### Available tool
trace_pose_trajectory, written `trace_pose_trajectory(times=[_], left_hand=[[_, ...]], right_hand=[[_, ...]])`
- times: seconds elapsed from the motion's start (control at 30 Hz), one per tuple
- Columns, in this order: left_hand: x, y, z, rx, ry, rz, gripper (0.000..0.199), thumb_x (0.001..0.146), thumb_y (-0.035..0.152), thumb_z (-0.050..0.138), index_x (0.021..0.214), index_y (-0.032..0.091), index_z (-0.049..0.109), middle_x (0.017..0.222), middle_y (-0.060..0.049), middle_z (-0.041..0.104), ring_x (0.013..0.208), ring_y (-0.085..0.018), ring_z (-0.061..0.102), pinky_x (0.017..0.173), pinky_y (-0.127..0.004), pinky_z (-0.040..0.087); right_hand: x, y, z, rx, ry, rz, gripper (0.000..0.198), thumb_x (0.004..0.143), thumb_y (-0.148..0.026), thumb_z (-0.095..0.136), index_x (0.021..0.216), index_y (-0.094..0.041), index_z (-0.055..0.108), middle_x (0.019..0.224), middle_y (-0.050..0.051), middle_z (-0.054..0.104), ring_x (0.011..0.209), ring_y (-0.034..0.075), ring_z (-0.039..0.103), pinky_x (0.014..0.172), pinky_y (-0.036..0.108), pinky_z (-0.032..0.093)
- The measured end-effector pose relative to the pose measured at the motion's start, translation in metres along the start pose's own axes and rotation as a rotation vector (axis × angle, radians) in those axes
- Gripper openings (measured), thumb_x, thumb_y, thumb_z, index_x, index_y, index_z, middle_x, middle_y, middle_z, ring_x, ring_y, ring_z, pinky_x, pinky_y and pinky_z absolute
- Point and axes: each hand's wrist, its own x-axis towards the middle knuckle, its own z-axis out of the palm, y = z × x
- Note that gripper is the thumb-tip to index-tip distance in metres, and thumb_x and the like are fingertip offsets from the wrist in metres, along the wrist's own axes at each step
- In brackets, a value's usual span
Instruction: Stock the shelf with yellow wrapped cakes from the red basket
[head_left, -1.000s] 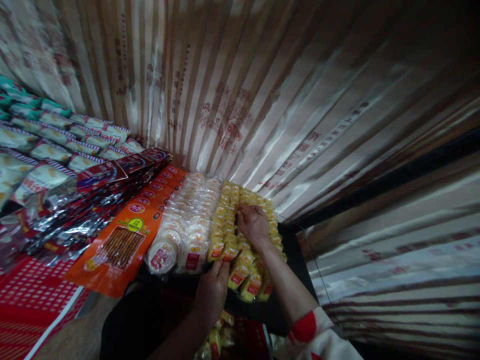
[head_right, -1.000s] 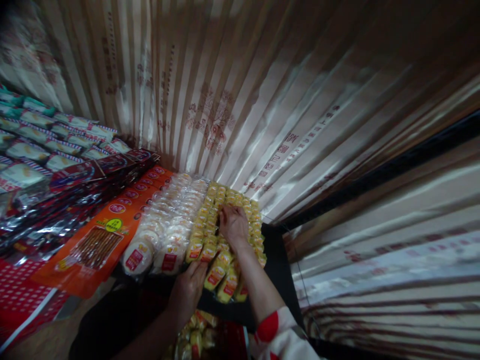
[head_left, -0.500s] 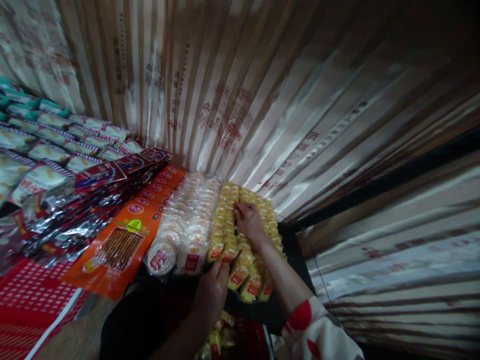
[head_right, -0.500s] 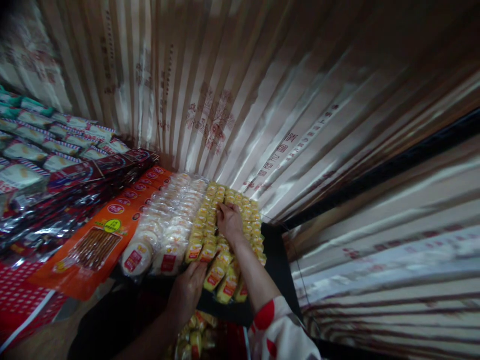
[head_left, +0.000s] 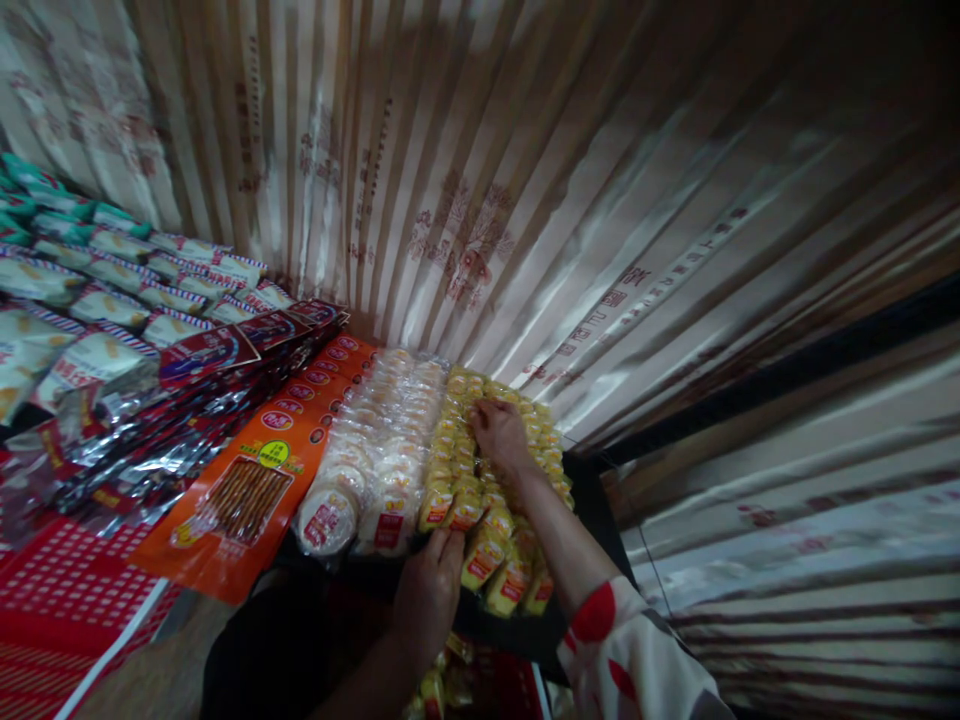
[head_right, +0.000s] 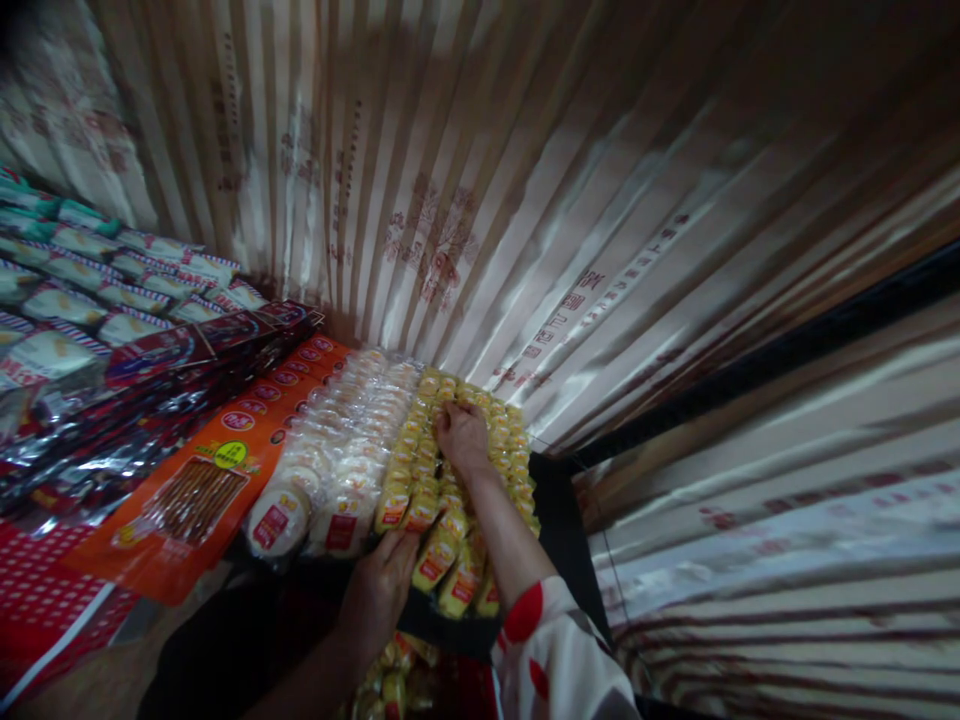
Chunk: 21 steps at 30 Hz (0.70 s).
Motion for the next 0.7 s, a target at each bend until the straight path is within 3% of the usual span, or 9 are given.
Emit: trace_pose_trajectory(times=[0.17, 0.5, 0.7], left_hand=[[0.001, 0.003, -0.002, 0.085, -0.027, 0.011, 0.042, 0.083, 0.003, 0.032, 0.111, 0.018, 0.060, 0.099, -0.006, 0.066, 0.086, -0.014, 0.065, 0.084, -0.023, 0.051], [-0.002, -0.006, 0.009, 0.008, 0.030, 0.014, 0.039, 0.086, 0.009, 0.035, 0.114, 0.022, 0.058, 0.104, -0.004, 0.065, 0.088, -0.013, 0.065, 0.084, -0.021, 0.052], [-0.003, -0.007, 0.015, 0.001, 0.078, 0.020, 0.038, 0.087, 0.011, 0.035, 0.116, 0.023, 0.057, 0.108, -0.005, 0.064, 0.089, -0.013, 0.064, 0.084, -0.020, 0.052]], right_hand=[[0.001, 0.007, 0.000, 0.054, 0.022, -0.035, 0.029, 0.085, -0.026, 0.046, 0.107, -0.017, 0.064, 0.097, 0.006, 0.067, 0.101, 0.020, 0.053, 0.090, 0.028, 0.040], [0.010, 0.006, 0.004, -0.007, -0.026, -0.048, 0.028, 0.086, -0.025, 0.045, 0.103, -0.015, 0.064, 0.092, 0.007, 0.068, 0.099, 0.019, 0.055, 0.091, 0.028, 0.039], [0.012, 0.006, -0.011, -0.086, 0.001, -0.029, 0.028, 0.084, -0.029, 0.046, 0.101, -0.018, 0.065, 0.089, 0.008, 0.068, 0.095, 0.021, 0.056, 0.087, 0.030, 0.041]])
